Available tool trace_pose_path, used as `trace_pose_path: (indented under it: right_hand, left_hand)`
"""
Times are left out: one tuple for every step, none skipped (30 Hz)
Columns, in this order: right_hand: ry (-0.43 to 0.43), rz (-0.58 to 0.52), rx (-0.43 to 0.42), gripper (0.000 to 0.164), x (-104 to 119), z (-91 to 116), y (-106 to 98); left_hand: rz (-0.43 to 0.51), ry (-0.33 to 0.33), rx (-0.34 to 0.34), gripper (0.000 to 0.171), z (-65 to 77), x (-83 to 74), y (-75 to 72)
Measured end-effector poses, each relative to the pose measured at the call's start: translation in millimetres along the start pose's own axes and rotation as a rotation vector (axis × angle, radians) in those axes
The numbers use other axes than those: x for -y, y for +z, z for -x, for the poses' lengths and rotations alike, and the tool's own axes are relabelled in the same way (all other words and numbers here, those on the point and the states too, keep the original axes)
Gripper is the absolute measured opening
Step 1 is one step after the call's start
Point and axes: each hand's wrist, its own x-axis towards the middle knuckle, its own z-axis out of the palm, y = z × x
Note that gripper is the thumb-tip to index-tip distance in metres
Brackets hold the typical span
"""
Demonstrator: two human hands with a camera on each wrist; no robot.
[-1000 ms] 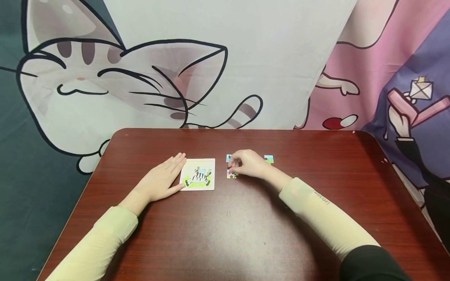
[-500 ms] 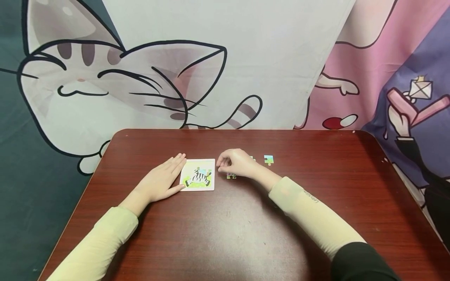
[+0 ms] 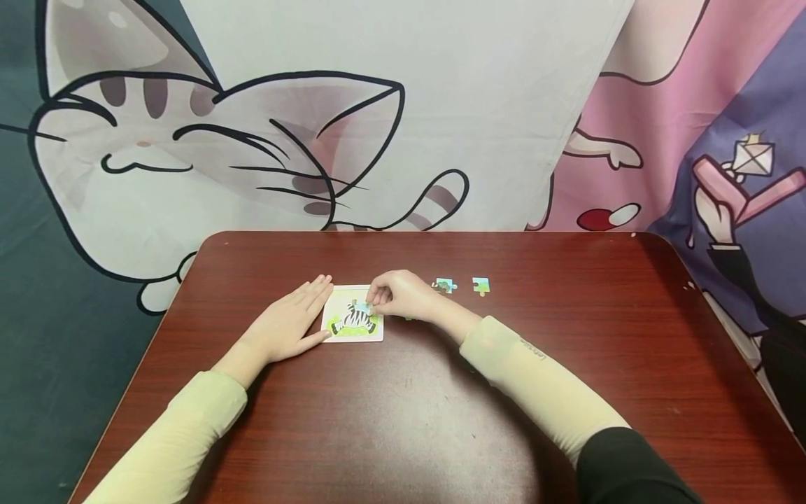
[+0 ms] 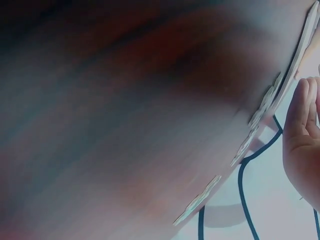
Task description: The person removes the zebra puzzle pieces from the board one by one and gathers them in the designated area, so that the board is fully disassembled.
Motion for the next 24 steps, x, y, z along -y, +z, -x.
trace_pose_path:
  right_hand:
    - [0.0, -0.001, 0.005, 0.011, 1, -1, 1]
    - [0.002, -0.002, 0.009, 0.011, 2, -2, 2]
    - [0.002, -0.001, 0.012, 0.012, 3, -4, 3]
    - [0.004, 0.0, 0.014, 0.012, 4, -5, 4]
    - [0.006, 0.0, 0.017, 0.013, 5, -6, 4]
    - [0.009, 0.002, 0.018, 0.015, 6, -8, 5]
    - [0.011, 0.003, 0.021, 0.016, 6, -9, 7]
    - [0.013, 0.004, 0.023, 0.017, 7, -10, 7]
    - [0.015, 0.007, 0.025, 0.017, 7, -11, 8]
    - [0.018, 0.008, 0.027, 0.018, 7, -12, 9]
    - [0.02, 0.01, 0.029, 0.019, 7, -13, 10]
    - [0.023, 0.013, 0.031, 0.019, 8, -14, 11]
    - [0.026, 0.017, 0.033, 0.02, 8, -15, 11]
    - [0.028, 0.02, 0.034, 0.02, 8, -16, 12]
    - [0.029, 0.026, 0.034, 0.02, 9, -17, 13]
    - [0.029, 0.032, 0.036, 0.02, 9, -18, 14]
    - [0.028, 0.04, 0.036, 0.02, 10, -19, 14]
    - [0.027, 0.047, 0.037, 0.02, 10, -20, 15]
    - [0.027, 0.054, 0.038, 0.02, 11, -21, 15]
    - [0.026, 0.059, 0.039, 0.021, 11, -22, 16]
    - [0.026, 0.066, 0.041, 0.021, 12, -23, 17]
    - [0.028, 0.071, 0.042, 0.022, 12, -24, 17]
    - [0.031, 0.076, 0.042, 0.022, 12, -24, 18]
    - [0.034, 0.079, 0.043, 0.022, 12, -25, 18]
  left_hand:
    - [0.001, -0.001, 0.0, 0.089, 0.1, 0.0, 0.2]
    - [0.001, -0.002, 0.001, 0.089, 0.2, 0.0, 0.4]
    - [0.002, -0.003, 0.001, 0.089, 0.4, -0.1, 0.3]
    - [0.004, -0.003, 0.002, 0.089, 0.4, -0.2, 0.2]
    - [0.005, -0.003, 0.002, 0.089, 0.4, -0.1, 0.3]
    - [0.006, -0.003, 0.002, 0.089, 0.5, -0.1, 0.1]
    - [0.007, -0.002, 0.001, 0.089, 0.6, -0.1, 0.1]
    - [0.007, 0.0, 0.001, 0.088, 0.7, 0.0, 0.1]
    - [0.007, 0.001, -0.002, 0.088, 0.7, 0.1, 0.1]
    - [0.006, 0.004, -0.005, 0.088, 0.6, 0.2, 0.0]
    - [0.005, 0.007, -0.01, 0.088, 0.5, 0.3, 0.0]
    - [0.004, 0.011, -0.015, 0.088, 0.5, 0.4, 0.0]
    - [0.002, 0.016, -0.024, 0.088, 0.4, 0.5, 0.0]
    - [0.0, 0.019, -0.031, 0.087, 0.2, 0.7, 0.2]
    - [-0.001, 0.022, -0.038, 0.087, 0.2, 0.8, 0.2]
    - [-0.003, 0.026, -0.044, 0.086, 0.2, 0.8, 0.4]
    - [-0.005, 0.028, -0.049, 0.086, 0.3, 0.8, 0.4]
    - [-0.006, 0.029, -0.052, 0.086, 0.3, 0.7, 0.4]
    - [-0.005, 0.03, -0.053, 0.086, 0.4, 0.5, 0.3]
    - [-0.002, 0.029, -0.05, 0.086, 0.5, 0.2, 0.2]
    - [0.001, 0.028, -0.048, 0.086, 0.6, 0.0, 0.0]
    - [0.004, 0.027, -0.045, 0.086, 0.6, -0.3, -0.3]
    - [0.006, 0.026, -0.041, 0.086, 0.6, -0.7, -0.6]
    - [0.008, 0.024, -0.039, 0.087, 0.7, -1.1, -0.8]
